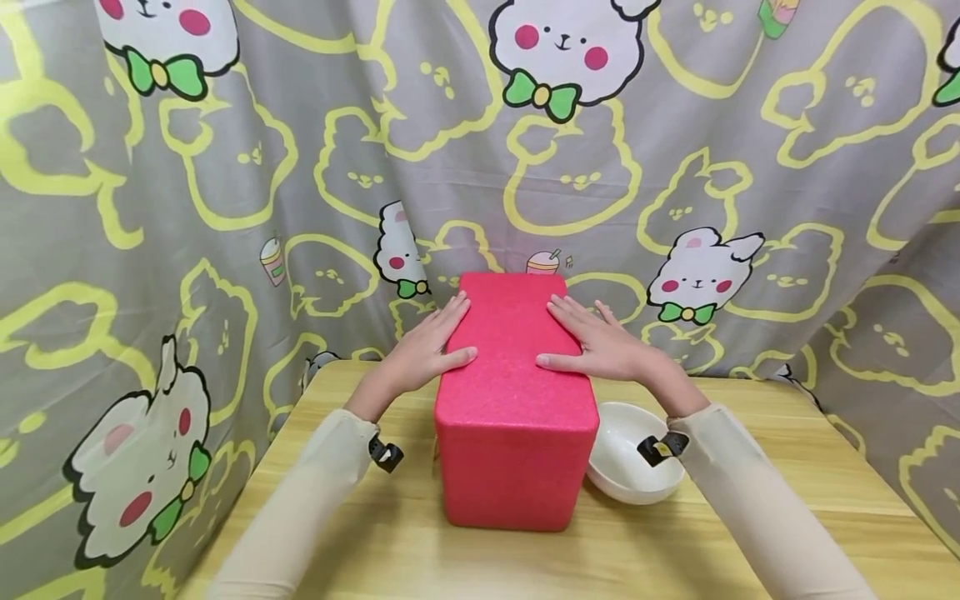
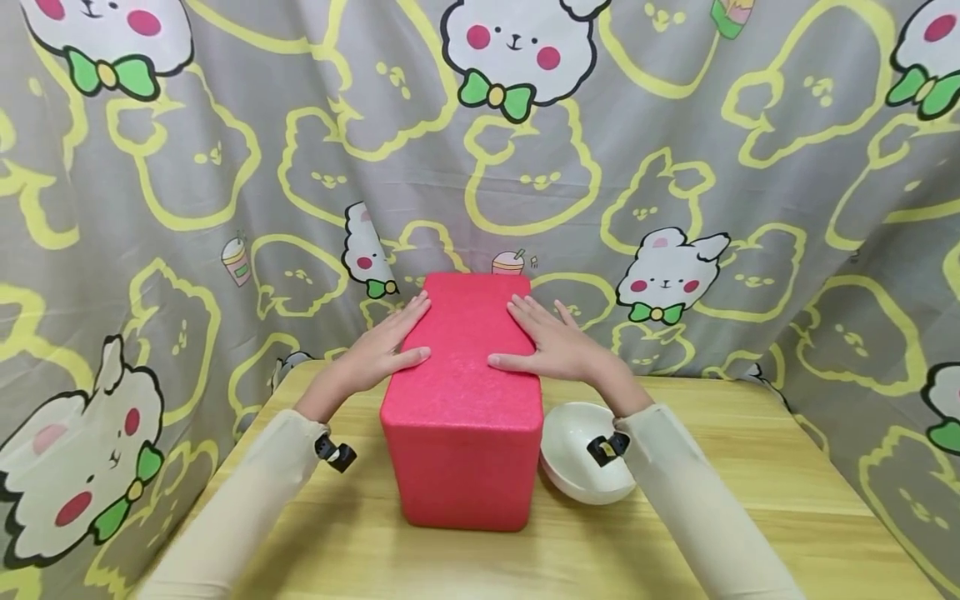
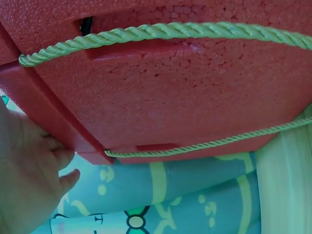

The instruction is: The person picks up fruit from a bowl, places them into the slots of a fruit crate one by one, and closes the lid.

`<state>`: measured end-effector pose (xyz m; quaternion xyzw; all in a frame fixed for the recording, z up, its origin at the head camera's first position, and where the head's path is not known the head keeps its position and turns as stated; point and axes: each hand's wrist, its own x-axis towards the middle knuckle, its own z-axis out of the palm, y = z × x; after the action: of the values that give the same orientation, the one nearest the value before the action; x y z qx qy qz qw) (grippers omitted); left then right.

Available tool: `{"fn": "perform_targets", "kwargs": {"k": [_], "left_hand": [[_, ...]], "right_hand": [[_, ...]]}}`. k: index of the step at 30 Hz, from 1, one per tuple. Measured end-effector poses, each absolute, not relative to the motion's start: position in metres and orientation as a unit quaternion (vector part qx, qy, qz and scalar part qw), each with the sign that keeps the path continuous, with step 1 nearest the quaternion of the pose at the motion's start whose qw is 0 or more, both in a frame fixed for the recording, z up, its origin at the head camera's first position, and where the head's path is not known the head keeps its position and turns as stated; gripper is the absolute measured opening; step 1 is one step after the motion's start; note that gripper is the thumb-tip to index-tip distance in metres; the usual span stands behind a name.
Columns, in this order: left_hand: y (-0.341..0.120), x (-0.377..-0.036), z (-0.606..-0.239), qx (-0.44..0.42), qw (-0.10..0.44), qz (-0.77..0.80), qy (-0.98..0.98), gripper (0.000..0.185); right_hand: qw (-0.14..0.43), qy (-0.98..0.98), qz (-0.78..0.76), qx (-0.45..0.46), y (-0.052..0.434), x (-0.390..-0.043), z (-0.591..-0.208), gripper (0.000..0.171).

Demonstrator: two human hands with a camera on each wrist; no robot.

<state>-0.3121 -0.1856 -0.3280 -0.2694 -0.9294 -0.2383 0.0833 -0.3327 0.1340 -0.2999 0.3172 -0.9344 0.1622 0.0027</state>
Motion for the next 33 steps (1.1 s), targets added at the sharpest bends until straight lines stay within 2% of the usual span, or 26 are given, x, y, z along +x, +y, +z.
{"fn": "perform_targets", "kwargs": {"k": [9,18,33], "left_hand": [[-0.184,-0.312,-0.335,-0.261,0.080,-0.257,-0.927,0.084],[-0.195,-0.316,-0.327,-0.265,0.075,-0.192,-0.942,0.089],[-0.191,-0.330,-0.328,-0.290,0.093,-0.199,-0.931,0.080]], "right_hand": [[-0.008,-0.933,0.176,0.315,0.136,-0.333,-0.306,0.100],[-0.005,-0.925,0.196,0.327,0.133,-0.342,-0.312,0.099],[0.005,-0.925,0.194,0.327,0.140,-0.349,-0.310,0.095]]}}
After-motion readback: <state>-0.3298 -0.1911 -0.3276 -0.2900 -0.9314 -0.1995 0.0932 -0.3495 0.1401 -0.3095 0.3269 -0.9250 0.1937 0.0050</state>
